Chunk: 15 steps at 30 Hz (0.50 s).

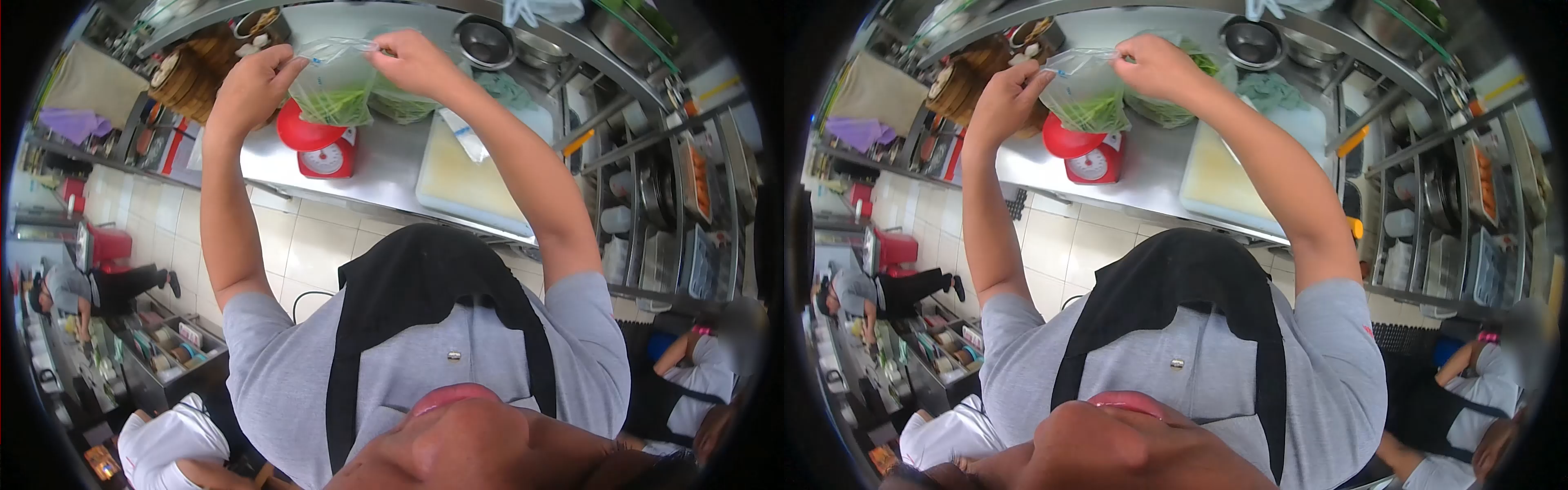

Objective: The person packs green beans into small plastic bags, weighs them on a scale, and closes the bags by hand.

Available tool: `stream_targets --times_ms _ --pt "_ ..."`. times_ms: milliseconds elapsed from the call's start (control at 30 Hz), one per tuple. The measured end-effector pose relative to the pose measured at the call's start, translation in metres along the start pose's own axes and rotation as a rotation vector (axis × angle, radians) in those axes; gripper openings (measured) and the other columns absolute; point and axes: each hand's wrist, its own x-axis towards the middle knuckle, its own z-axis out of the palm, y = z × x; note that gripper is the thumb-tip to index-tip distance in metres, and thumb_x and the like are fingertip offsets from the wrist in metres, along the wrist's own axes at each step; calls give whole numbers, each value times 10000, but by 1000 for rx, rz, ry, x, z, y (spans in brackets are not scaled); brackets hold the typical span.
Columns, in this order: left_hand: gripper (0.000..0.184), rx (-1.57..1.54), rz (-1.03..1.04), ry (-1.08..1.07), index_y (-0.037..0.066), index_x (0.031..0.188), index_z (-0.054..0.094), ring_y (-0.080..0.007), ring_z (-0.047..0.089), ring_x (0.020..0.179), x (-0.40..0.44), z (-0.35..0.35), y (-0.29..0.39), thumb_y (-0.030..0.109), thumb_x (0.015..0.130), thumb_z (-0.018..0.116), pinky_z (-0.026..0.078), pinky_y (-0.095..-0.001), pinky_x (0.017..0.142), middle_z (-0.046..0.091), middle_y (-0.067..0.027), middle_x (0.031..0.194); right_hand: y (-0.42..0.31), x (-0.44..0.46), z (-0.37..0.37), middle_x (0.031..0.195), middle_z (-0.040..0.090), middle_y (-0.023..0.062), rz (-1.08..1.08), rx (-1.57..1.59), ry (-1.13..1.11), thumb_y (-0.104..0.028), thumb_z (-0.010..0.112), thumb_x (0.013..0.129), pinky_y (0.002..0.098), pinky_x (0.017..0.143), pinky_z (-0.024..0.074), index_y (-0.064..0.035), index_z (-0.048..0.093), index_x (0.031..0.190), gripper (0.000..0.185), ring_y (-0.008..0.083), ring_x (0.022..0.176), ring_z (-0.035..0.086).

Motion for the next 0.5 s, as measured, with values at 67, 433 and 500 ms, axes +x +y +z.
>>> stream_targets --times_ms 67,433,500 --pt "354 -1 -63 7 -7 865 588 -340 490 631 -9 2 -25 316 996 656 448 -413 630 548 -184 689 2 20 27 673 540 115 4 12 -32 -292 592 984 394 624 421 23 629 886 332 225 630 476" --pt "403 109 -127 18 23 870 658 -390 608 718 -36 13 -91 407 990 643 476 -459 659 640 -200 774 -3 60 75 910 748 182 63 -38 -157 -306 612 926 441 824 552 -25 747 1035 330 326 870 722" --pt "424 183 -70 59 37 836 660 -348 637 708 -35 13 -91 437 976 659 493 -439 658 658 -166 752 -13 55 75 734 671 127 120 108 -143 -195 562 883 381 683 516 24 698 897 258 180 726 623"
